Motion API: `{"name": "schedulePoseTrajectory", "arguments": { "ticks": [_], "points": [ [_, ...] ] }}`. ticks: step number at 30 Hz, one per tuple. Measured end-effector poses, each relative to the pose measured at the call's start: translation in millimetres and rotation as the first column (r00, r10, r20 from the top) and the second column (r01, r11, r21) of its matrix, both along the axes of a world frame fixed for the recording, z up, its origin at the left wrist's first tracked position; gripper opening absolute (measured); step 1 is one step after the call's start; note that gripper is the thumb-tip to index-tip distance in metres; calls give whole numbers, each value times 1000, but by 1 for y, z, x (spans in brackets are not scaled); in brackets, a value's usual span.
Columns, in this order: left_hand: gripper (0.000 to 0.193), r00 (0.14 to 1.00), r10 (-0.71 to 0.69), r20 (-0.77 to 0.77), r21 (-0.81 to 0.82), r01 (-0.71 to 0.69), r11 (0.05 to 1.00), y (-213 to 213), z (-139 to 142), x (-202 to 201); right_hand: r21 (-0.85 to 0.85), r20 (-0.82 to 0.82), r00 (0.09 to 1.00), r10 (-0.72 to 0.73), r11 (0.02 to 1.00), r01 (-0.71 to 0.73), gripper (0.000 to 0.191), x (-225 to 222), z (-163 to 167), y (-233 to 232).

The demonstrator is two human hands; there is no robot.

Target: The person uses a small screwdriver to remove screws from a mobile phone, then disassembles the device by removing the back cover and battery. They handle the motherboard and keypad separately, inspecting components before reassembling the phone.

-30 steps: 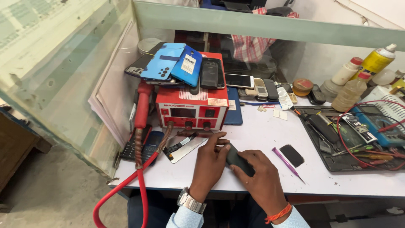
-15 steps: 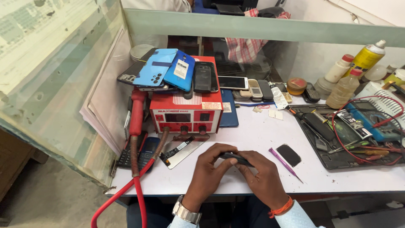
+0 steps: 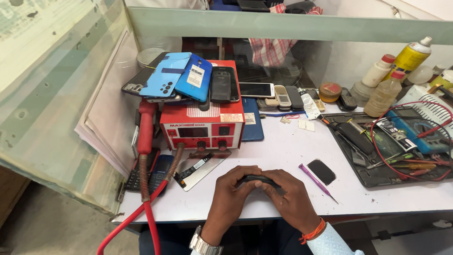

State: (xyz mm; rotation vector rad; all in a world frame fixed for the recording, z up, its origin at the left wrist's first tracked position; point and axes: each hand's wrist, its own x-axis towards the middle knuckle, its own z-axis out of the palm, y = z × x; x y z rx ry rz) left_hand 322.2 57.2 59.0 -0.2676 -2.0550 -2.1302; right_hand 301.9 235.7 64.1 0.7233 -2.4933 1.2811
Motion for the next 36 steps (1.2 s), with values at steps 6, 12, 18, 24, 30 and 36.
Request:
{"name": "schedulePoseTrajectory", "arguments": {
  "ticks": [6,12,18,24,30,36],
  "points": [
    [28,997,27,75,-22,-26,999,2,-7,-10,-24,93,996,-15,1000,17,29,-11,-2,2],
    [25,999,15,41,34,-16,999,0,-7,-9,-116,92,994,53,992,-42,31,-12,-5,7],
    [17,996,12,91,181,-28,983,-4,0,-5,-386,395,908,137,922,29,30,-13,-11,22],
    [23,998,14,-65,-97,-21,995,4,3,0,-352,291,938,190,933,-79,26,-12,-11,24],
    [22,951,96,-292,-246,-172,954,5,6,0,-306,206,948,241,936,-172,34,-12,-10,20],
    [21,951,84,-297,-301,-177,937,4,9,0,-347,176,936,305,909,-231,33,-16,-16,19]
  ]
}}
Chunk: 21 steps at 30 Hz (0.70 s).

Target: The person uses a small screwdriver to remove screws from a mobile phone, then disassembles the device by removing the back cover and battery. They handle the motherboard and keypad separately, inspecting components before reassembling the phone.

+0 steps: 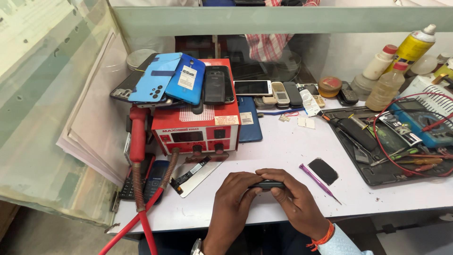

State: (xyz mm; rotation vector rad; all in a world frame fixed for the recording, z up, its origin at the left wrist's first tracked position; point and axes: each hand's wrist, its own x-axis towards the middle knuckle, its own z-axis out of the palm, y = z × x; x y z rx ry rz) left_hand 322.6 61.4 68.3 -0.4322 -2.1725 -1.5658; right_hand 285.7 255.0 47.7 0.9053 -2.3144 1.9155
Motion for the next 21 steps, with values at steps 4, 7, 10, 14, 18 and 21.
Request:
{"name": "schedulePoseTrajectory", "arguments": {
  "ticks": [4,7,10,14,18,21],
  "points": [
    [16,1000,8,14,-12,-8,1000,-1,-2,-6,40,-16,1000,-7,999,7,33,-7,-4,-2],
    [14,998,20,60,-36,-18,999,-2,-4,-9,72,46,998,-53,996,49,34,-11,-6,-4],
    [16,995,42,87,-43,-38,998,0,-4,-9,54,160,982,-104,994,97,34,-11,-7,-3],
    [17,997,-45,70,78,39,996,0,1,-4,-145,182,982,-41,987,68,31,-8,-4,1],
    [21,992,-121,-21,23,121,992,-1,4,3,-40,-20,969,-248,968,247,33,2,0,2],
    [25,994,-104,-14,60,105,993,3,1,9,64,-392,896,-208,966,252,34,14,3,-1]
  ]
}}
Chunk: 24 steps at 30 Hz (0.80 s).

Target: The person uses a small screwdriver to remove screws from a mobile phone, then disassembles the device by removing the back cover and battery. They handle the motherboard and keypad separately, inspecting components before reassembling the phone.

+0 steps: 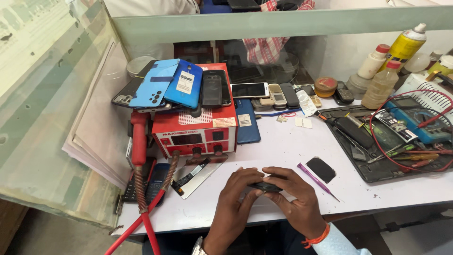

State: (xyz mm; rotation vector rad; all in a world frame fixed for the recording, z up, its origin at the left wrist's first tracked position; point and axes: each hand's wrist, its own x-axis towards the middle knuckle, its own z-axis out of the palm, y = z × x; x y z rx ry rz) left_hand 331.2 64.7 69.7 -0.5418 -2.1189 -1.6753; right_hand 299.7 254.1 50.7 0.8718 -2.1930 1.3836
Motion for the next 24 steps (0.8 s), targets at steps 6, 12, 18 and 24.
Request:
{"name": "schedulePoseTrajectory", "arguments": {
  "ticks": [6,12,18,24],
  "points": [
    [30,996,36,86,124,-47,991,0,-6,3,-151,287,957,-41,985,88,39,1,3,-21],
    [28,996,90,-4,112,-89,990,-4,-13,-4,-226,270,955,119,973,-58,34,-2,0,-27],
    [23,992,8,123,178,-30,984,-5,-17,-12,-237,245,948,205,960,-146,37,-7,-8,-27],
    [23,1000,-18,1,167,18,986,-10,-19,-13,-197,206,968,142,975,-101,37,-11,-16,-30]
  ]
}}
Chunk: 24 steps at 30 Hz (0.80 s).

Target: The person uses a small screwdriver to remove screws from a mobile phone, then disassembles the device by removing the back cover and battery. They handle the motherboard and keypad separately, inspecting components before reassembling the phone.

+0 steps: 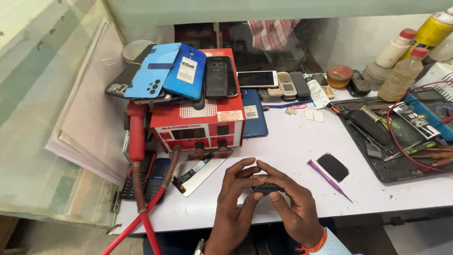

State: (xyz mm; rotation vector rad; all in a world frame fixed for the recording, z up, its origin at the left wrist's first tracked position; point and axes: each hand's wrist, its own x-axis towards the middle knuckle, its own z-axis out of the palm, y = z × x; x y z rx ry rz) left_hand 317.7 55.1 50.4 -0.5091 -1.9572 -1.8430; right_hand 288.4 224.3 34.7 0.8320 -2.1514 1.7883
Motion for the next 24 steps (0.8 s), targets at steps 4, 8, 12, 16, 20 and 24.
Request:
{"name": "schedulePoseTrajectory", "arguments": {
  "ticks": [4,8,12,16,20,24],
  "points": [
    [17,1000,4,-24,-64,-6,998,-2,-4,-6,-3,31,999,-19,1000,19,34,-3,-6,0],
    [16,1000,12,-1,-58,-12,998,-3,-6,-10,13,54,997,-58,998,58,34,-6,-8,-1],
    [17,998,59,-16,-32,-60,998,-3,-3,-5,55,149,985,-88,995,80,40,-4,-2,-7],
    [18,982,-70,175,244,25,969,-1,1,-1,99,19,998,-54,994,52,48,4,8,-10],
    [22,999,-21,26,58,20,998,0,2,6,60,57,997,-49,997,46,49,11,13,-8],
    [23,1000,-10,21,30,9,999,2,1,9,73,43,998,-48,996,45,49,13,11,-3]
  ]
}}
